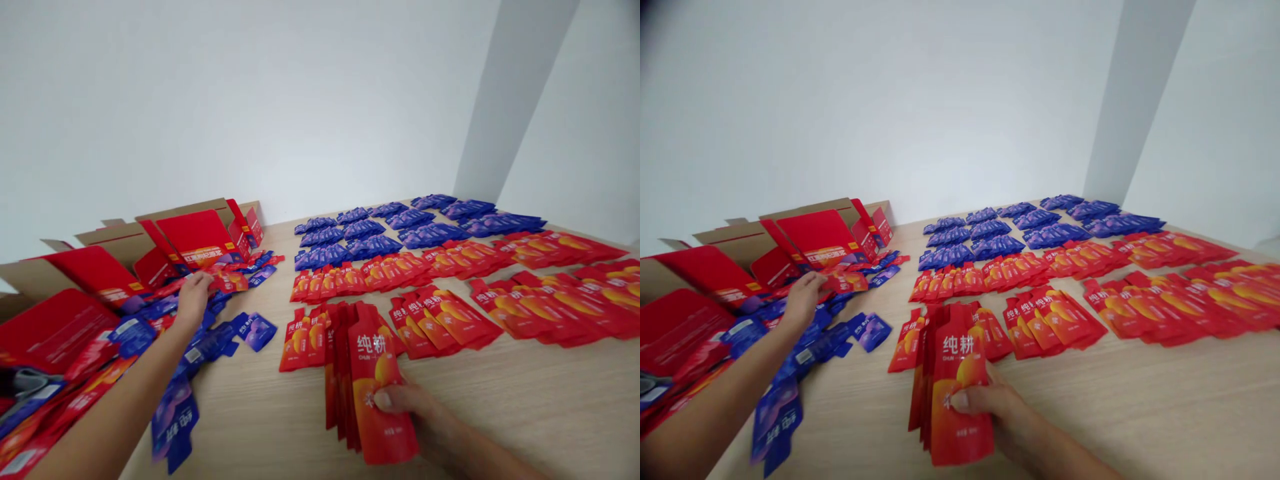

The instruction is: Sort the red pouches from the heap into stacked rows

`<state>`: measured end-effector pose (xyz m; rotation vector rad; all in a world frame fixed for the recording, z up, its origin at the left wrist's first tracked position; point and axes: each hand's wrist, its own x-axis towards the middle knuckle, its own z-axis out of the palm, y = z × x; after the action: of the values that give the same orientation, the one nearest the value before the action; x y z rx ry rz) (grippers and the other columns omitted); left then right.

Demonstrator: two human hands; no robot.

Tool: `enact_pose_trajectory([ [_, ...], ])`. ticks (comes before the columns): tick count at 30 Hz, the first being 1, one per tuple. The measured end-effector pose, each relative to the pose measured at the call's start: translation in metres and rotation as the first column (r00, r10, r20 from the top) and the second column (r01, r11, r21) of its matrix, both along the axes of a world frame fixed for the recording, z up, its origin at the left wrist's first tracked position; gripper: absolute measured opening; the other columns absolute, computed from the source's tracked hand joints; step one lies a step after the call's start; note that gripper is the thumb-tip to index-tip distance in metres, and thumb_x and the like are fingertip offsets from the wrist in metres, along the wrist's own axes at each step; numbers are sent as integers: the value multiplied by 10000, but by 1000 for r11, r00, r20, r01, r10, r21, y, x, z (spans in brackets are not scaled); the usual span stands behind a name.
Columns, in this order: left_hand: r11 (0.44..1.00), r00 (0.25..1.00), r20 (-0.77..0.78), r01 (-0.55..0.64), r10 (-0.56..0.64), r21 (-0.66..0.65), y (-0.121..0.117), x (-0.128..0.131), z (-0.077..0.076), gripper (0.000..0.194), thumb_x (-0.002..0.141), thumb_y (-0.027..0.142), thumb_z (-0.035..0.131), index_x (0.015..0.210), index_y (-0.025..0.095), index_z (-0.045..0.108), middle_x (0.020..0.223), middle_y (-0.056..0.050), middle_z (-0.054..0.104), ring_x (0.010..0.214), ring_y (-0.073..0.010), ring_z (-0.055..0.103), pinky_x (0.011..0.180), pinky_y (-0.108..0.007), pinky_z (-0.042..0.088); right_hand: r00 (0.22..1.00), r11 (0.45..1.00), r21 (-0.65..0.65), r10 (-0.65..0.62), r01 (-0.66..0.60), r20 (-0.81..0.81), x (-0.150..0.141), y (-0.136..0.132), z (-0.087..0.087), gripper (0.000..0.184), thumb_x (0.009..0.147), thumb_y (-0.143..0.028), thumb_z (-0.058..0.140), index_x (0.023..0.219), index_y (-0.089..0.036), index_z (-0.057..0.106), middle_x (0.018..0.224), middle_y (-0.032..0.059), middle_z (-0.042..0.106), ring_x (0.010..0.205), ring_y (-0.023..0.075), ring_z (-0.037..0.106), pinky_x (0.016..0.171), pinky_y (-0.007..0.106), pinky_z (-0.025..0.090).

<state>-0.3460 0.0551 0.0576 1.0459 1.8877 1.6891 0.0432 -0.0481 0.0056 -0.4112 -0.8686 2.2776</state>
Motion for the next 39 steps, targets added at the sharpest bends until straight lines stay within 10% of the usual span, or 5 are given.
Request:
enact_pose_trajectory([
  [7,965,950,175,251,-260,75,-76,79,23,195,594,261,660,678,195,497,547,69,520,471,-84,476,461,-182,380,999,998,47,-51,50,17,4,1,6,388,555,-338,754,890,-183,636,790,57,705,674,197,670,641,318,544],
  [17,873,825,342,487,-450,-28,-104,184,-29,356,527,356,788,612,175,493,496,61,563,422,-81,495,436,-181,368,989,981,130,141,-146,48,-5,-16,7,484,501,-290,788,937,-167,619,853,43,685,739,193,644,683,315,516],
  [29,888,617,705,458,-350,39,-138,210,-37,200,774,256,637,923,125,657,815,-70,732,737,-186,693,709,-279,563,979,919,377,38,-113,202,-15,-5,-22,744,517,-242,837,1147,-208,442,972,10,626,852,179,612,808,358,477],
  [35,848,604,629,500,-489,178,-159,213,-40,601,742,658,548,1055,154,643,1117,-120,675,1110,-291,587,929,-386,486,968,835,538,-29,-113,249,-16,-11,-22,919,505,-166,826,1294,-220,358,1305,86,475,1193,257,473,1000,422,370],
  [39,769,645,437,600,-627,220,-171,203,-54,783,579,585,750,1227,195,545,1267,-131,583,1191,-325,515,959,-388,451,953,745,660,-122,-96,276,-16,-13,-26,873,551,-173,798,1305,-220,362,1308,92,453,1222,269,440,1027,453,337],
])
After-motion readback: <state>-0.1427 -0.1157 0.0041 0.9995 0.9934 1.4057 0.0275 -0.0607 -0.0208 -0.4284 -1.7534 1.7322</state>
